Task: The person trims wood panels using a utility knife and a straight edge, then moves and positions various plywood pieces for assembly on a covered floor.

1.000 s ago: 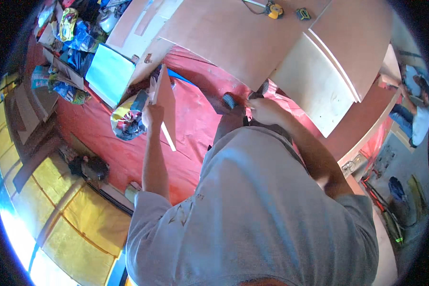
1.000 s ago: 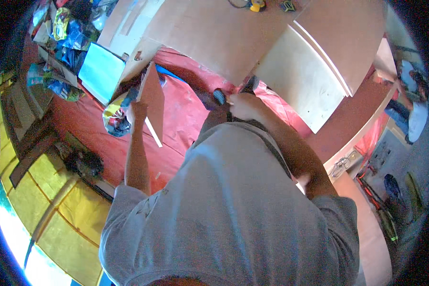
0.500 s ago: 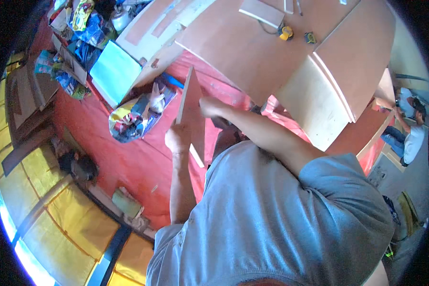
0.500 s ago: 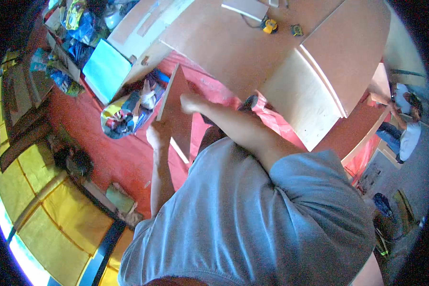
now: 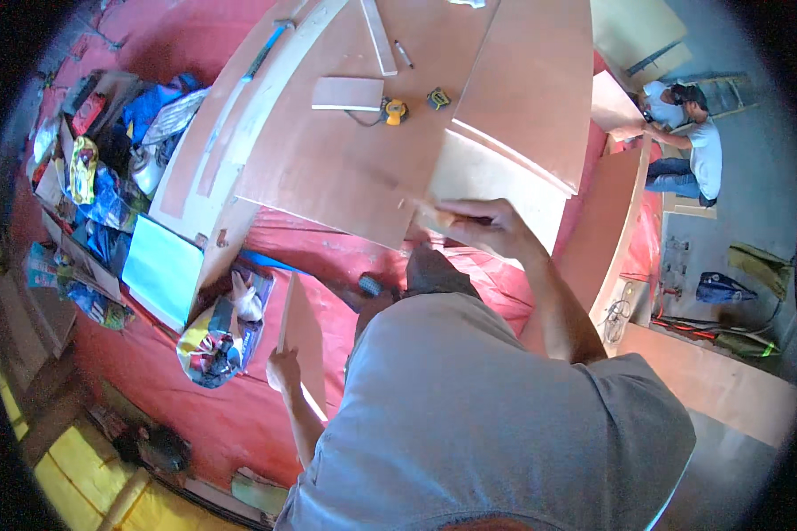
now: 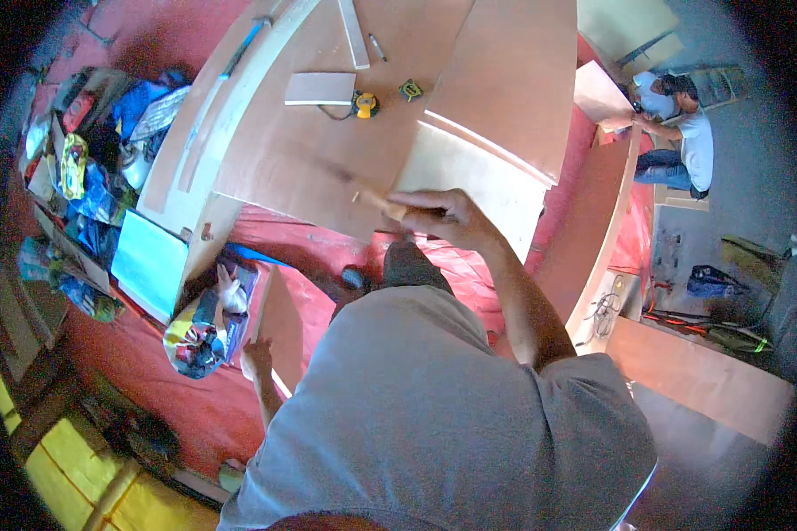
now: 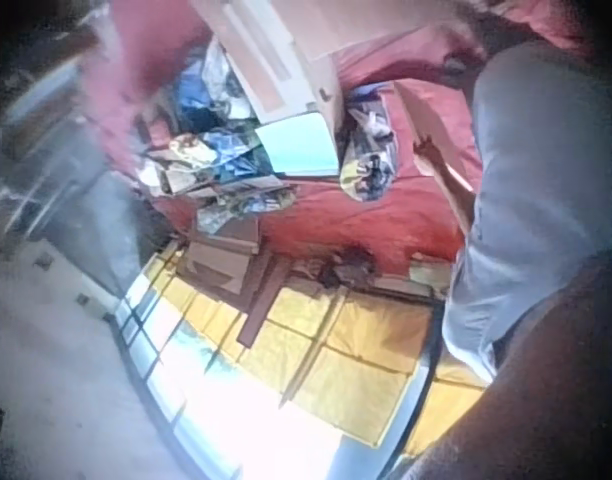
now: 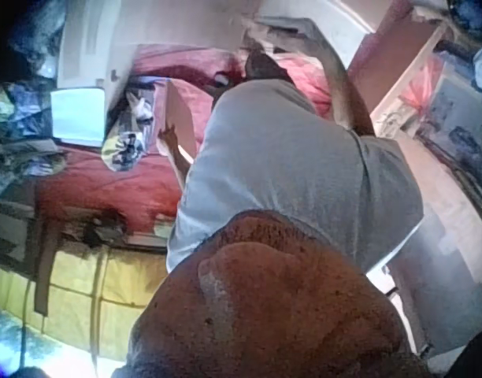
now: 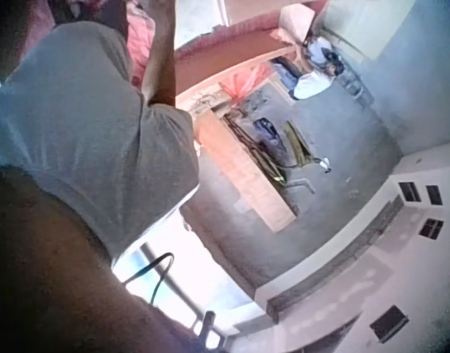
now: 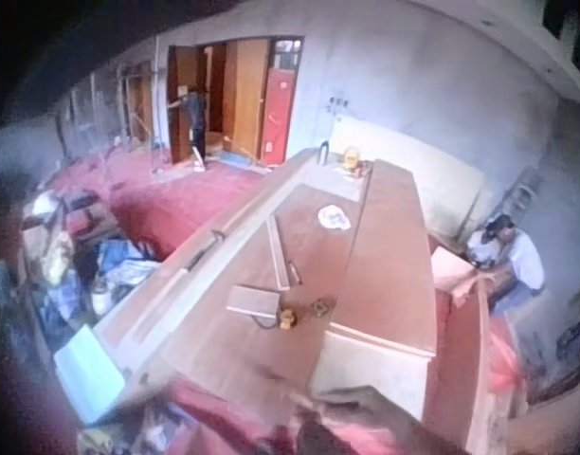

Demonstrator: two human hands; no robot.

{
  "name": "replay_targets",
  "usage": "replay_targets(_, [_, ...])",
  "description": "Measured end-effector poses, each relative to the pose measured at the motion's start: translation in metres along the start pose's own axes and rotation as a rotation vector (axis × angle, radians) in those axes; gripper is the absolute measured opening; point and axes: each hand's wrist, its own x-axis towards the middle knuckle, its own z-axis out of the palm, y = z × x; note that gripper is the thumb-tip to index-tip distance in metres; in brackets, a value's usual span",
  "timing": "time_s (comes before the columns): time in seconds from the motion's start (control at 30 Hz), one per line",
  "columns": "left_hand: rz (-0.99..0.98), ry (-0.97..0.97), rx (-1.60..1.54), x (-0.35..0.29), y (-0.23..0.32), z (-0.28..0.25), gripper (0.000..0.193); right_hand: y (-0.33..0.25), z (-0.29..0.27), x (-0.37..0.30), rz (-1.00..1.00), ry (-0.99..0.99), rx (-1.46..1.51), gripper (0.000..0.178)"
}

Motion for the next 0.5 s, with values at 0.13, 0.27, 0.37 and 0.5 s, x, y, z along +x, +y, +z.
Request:
replay_targets(0.13, [0.0,0.044,0.094,-0.011,-0.019,0.003,0.043,0.051,-0.056,0.019,-0.024,0.416,-0.423,0.046])
replay_targets(0.27, [-0.038,0.179,0.044,-0.031,-0.055,0.012,0.045,0.125,-0.111,0.075,-0.05,0.765,-0.668,0.043])
replay_targets(0.37, [0.125,0.227,-0.035,-0.056,-0.091,0.008,0.037,0.173,-0.144,0.119,0.03,0.855,-0.674,0.047])
replay_targets(0.5, [0.156,0.208,-0.523,-0.112,-0.094,-0.014,0.034,0.208,-0.155,0.157,-0.496,0.787,-0.371,0.058])
